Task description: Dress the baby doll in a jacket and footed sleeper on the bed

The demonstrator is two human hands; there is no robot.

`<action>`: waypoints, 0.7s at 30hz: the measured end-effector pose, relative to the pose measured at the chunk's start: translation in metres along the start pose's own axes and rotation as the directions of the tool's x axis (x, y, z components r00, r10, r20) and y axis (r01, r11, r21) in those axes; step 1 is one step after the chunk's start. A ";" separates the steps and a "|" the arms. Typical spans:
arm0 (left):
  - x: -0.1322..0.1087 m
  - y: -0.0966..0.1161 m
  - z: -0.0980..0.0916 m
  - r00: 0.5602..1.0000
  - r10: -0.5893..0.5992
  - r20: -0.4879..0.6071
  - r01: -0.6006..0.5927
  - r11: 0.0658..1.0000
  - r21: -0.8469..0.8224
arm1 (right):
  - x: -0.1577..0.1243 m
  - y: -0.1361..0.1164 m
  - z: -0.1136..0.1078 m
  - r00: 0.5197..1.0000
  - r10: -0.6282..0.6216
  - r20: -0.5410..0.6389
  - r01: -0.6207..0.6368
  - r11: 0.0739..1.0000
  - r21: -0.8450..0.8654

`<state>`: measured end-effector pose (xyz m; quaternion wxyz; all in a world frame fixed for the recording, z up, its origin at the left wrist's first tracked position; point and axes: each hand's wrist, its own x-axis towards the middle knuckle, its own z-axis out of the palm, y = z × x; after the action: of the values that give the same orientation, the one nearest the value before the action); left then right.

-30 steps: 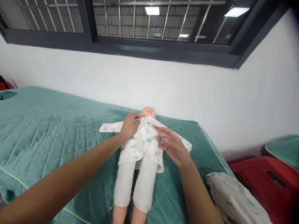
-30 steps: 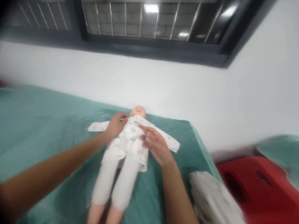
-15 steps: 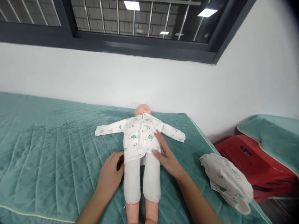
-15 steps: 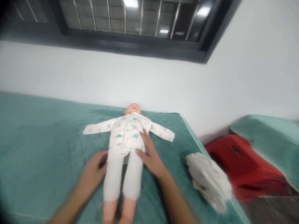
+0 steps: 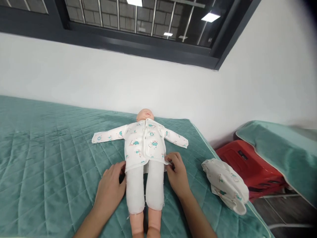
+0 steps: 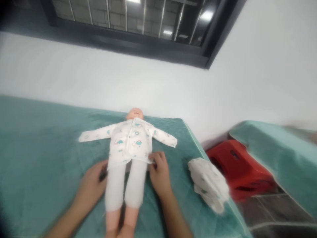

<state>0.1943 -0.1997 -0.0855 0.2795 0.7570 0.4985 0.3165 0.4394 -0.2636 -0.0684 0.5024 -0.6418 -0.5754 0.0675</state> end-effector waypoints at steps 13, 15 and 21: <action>-0.011 0.001 -0.005 0.980 -0.098 -0.172 0.071 0.986 -0.154 | -0.008 0.006 -0.005 0.981 0.146 -0.129 -0.142 0.989 0.042; -0.011 -0.001 -0.006 0.983 -0.077 -0.166 0.057 0.991 -0.124 | -0.010 0.007 -0.007 0.985 0.122 -0.123 -0.117 0.992 0.041; -0.005 -0.005 -0.005 0.980 0.021 -0.198 -0.040 0.995 -0.093 | -0.017 0.001 -0.008 0.996 0.049 -0.076 -0.041 0.994 0.100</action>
<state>0.1867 -0.2021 -0.0870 0.2602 0.7153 0.4962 0.4177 0.4401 -0.2813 -0.0738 0.5539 -0.6315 -0.5364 0.0818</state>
